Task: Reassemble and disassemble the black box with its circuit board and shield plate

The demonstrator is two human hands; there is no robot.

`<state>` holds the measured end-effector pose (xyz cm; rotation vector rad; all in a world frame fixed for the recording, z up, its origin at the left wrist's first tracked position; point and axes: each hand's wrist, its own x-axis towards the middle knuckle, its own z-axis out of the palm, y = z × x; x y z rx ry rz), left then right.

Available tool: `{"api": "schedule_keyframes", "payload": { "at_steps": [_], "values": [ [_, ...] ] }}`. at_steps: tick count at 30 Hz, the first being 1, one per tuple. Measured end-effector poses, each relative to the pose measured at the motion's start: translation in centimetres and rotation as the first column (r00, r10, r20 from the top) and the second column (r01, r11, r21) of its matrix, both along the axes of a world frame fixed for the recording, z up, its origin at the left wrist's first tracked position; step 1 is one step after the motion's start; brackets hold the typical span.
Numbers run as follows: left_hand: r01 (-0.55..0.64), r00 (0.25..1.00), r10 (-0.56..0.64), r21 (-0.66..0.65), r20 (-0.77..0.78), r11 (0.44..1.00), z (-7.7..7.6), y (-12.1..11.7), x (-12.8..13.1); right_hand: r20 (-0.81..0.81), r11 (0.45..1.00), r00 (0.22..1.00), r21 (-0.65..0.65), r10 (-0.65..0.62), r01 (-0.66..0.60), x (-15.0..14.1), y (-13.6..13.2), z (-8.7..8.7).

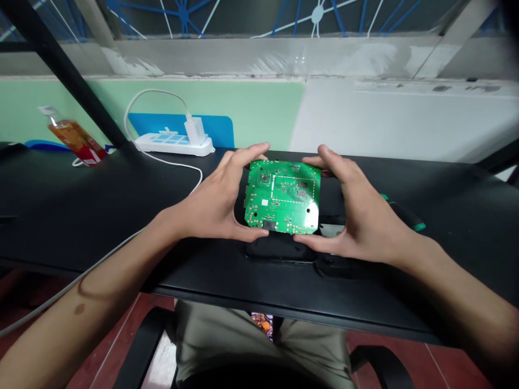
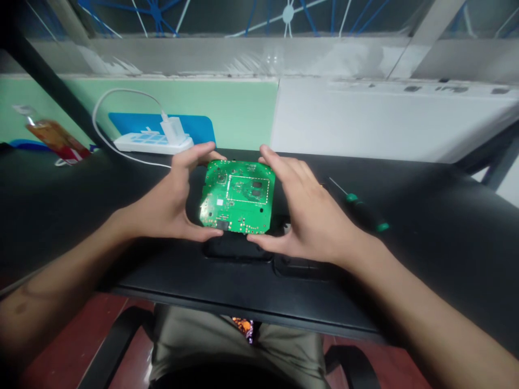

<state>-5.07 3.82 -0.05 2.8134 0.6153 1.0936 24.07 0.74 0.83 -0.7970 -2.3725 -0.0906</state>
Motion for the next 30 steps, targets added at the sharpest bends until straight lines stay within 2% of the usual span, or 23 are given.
{"api": "schedule_keyframes", "payload": {
  "at_steps": [15,20,30],
  "values": [
    [0.006,1.000,-0.006,-0.030,-0.007,1.000,-0.25,0.17,-0.07,-0.014,1.000,1.000,-0.023,0.011,-0.011,0.14,0.22,-0.14],
    [0.010,1.000,-0.010,-0.036,-0.001,0.999,-0.42,0.22,-0.07,-0.003,0.999,1.000,-0.047,-0.020,0.019,0.10,-0.06,-0.05],
    [-0.002,1.000,0.000,-0.061,-0.024,0.998,-0.23,-0.04,-0.05,-0.050,0.997,0.999,-0.078,0.011,-0.015,0.03,0.24,-0.26]
  ]
}}
